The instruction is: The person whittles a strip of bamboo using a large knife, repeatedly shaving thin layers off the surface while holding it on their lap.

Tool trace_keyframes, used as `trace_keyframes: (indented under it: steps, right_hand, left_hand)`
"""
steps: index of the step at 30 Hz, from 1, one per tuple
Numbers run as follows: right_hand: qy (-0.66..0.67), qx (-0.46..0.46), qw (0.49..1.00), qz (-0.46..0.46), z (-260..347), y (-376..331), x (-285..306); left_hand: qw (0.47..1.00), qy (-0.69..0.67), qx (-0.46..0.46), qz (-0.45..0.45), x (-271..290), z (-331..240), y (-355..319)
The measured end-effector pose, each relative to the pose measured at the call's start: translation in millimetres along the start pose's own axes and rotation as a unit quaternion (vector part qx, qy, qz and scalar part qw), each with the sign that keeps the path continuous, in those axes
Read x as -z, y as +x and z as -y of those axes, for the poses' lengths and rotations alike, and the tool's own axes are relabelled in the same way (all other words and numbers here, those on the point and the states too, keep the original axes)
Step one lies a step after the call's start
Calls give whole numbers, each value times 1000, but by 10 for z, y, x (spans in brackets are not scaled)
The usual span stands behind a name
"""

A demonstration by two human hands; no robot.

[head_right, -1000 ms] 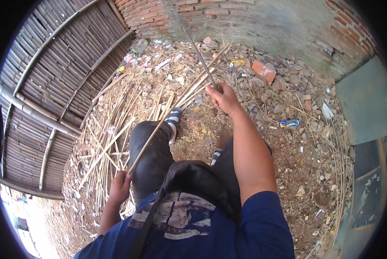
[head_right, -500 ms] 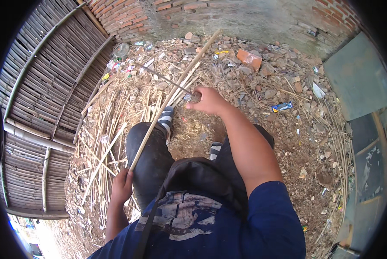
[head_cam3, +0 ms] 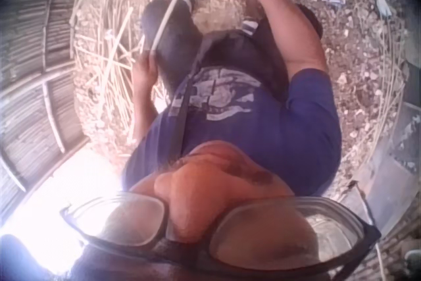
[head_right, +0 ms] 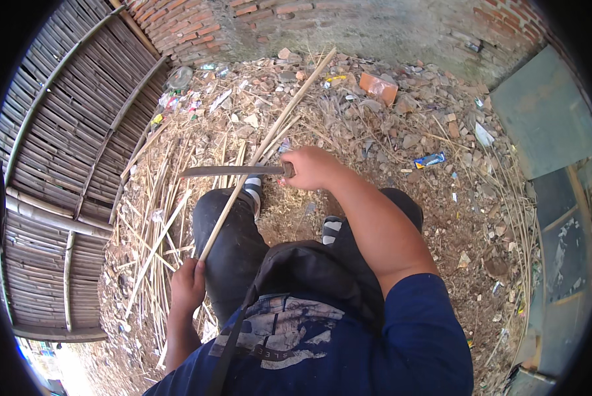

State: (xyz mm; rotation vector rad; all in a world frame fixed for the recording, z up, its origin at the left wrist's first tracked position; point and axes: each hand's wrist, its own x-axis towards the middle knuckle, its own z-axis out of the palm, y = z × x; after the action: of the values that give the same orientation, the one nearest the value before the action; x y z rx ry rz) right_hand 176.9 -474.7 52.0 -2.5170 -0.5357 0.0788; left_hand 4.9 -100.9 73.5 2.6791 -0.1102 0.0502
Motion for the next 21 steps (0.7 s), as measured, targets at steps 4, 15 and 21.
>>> trace_keyframes:
  steps: [4,15,21]
  right_hand:
    - [84,-24,996,-27,-257,69,4]
    - [67,-90,993,-23,-336,-55,70]
    - [56,-60,996,-29,-225,-22,103]
  left_hand:
    - [1000,-12,-23,-7,-96,111,33]
    - [992,109,59,-28,-89,102,18]
    - [997,63,-5,-51,-87,163,-29]
